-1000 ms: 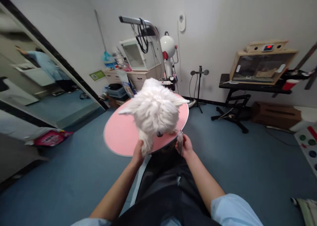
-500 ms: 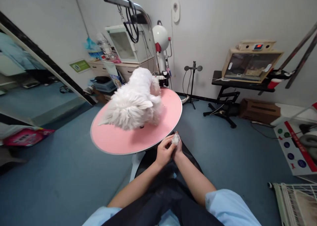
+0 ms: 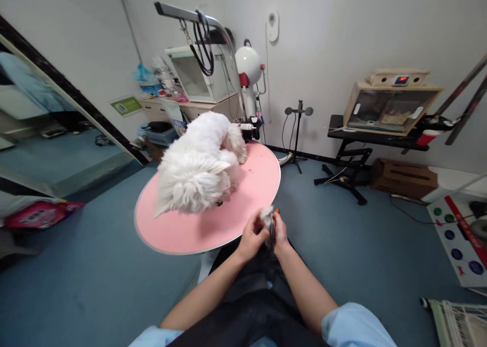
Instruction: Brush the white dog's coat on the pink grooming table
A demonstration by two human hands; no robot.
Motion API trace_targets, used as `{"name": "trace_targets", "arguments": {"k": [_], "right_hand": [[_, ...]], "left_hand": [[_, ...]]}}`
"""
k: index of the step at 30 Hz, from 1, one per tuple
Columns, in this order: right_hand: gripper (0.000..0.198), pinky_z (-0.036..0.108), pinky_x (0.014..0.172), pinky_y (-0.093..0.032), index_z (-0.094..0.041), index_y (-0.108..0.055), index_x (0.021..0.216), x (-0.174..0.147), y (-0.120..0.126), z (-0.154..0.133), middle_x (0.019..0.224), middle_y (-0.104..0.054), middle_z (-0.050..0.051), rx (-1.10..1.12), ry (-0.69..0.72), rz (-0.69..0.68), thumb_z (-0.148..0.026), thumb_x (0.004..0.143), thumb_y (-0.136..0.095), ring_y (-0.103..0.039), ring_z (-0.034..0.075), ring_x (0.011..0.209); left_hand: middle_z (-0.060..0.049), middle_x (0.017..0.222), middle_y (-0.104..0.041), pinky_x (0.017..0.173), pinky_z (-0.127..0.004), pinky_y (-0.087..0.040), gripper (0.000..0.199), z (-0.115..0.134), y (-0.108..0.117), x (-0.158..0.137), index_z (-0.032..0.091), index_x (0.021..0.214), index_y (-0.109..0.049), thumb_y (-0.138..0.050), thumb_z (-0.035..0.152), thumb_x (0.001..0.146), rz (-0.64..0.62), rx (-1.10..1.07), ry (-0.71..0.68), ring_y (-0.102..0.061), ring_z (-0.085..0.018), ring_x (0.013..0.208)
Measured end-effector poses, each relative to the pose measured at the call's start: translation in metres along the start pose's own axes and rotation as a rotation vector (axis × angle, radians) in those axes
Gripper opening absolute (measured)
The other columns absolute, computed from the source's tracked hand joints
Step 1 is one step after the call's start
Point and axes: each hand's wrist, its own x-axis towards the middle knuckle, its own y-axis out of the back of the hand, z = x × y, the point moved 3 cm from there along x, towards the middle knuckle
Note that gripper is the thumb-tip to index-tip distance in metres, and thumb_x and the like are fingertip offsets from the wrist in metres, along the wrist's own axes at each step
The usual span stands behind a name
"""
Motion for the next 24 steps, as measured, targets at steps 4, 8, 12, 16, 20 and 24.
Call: {"name": "trace_targets", "arguments": {"k": [4, 8, 12, 16, 20, 24], "right_hand": [[0.034, 0.02, 0.047, -0.044, -0.02, -0.052, 0.062, -0.005, -0.004, -0.002, 0.051, -0.054, -0.007, 0.01, 0.082, 0.164, -0.046, 0.063, -0.072, -0.05, 0.008, 0.046], [0.035, 0.019, 0.042, -0.041, -0.02, -0.049, 0.061, -0.012, -0.015, -0.003, 0.049, -0.051, -0.009, -0.044, 0.068, 0.096, -0.043, 0.061, -0.076, -0.047, 0.007, 0.042], [0.032, 0.019, 0.041, -0.045, -0.021, -0.052, 0.071, -0.003, -0.001, -0.024, 0.054, -0.058, -0.008, -0.029, 0.073, 0.14, -0.043, 0.066, -0.075, -0.054, 0.008, 0.042], [0.023, 0.024, 0.057, -0.058, -0.022, -0.054, 0.081, 0.022, 0.034, -0.055, 0.073, -0.071, -0.002, 0.089, 0.029, 0.225, -0.036, 0.074, -0.072, -0.07, 0.015, 0.065], [0.019, 0.025, 0.065, -0.061, -0.02, -0.061, 0.085, 0.042, 0.041, -0.063, 0.082, -0.073, 0.001, 0.125, -0.095, 0.083, -0.027, 0.072, -0.073, -0.071, 0.016, 0.073], [0.031, 0.023, 0.072, -0.06, -0.019, -0.063, 0.082, 0.043, 0.03, -0.055, 0.084, -0.073, 0.0, 0.12, -0.086, 0.037, -0.03, 0.062, -0.084, -0.071, 0.015, 0.079]], "left_hand": [[-0.006, 0.083, -0.065, 0.075, -0.03, -0.046, 0.023, -0.001, -0.007, 0.004, 0.016, 0.082, -0.069, -0.068, 0.038, 0.077, -0.005, 0.138, -0.025, -0.059, -0.019, 0.079], [-0.003, 0.068, -0.062, 0.063, -0.027, -0.046, 0.033, -0.003, 0.003, 0.004, 0.016, 0.072, -0.063, -0.057, 0.046, 0.085, 0.047, 0.174, 0.061, -0.056, -0.016, 0.064], [-0.005, 0.066, -0.063, 0.06, -0.029, -0.048, 0.042, 0.009, 0.099, -0.04, 0.017, 0.075, -0.063, -0.043, 0.053, 0.087, 0.175, 0.54, 0.073, -0.058, -0.019, 0.062], [-0.018, 0.089, -0.068, 0.083, -0.054, -0.05, 0.05, 0.038, 0.236, -0.11, 0.014, 0.086, -0.067, -0.052, 0.058, 0.07, 0.591, 1.187, 0.221, -0.063, -0.037, 0.089], [-0.019, 0.117, -0.066, 0.102, -0.055, -0.042, 0.054, 0.043, 0.238, -0.089, 0.013, 0.108, -0.066, -0.045, 0.054, 0.079, 0.558, 1.148, 0.221, -0.057, -0.036, 0.116], [-0.019, 0.114, -0.068, 0.108, -0.051, -0.037, 0.049, 0.024, 0.157, 0.044, 0.013, 0.111, -0.065, -0.04, 0.049, 0.089, 0.273, 0.796, 0.182, -0.058, -0.032, 0.119]]}}
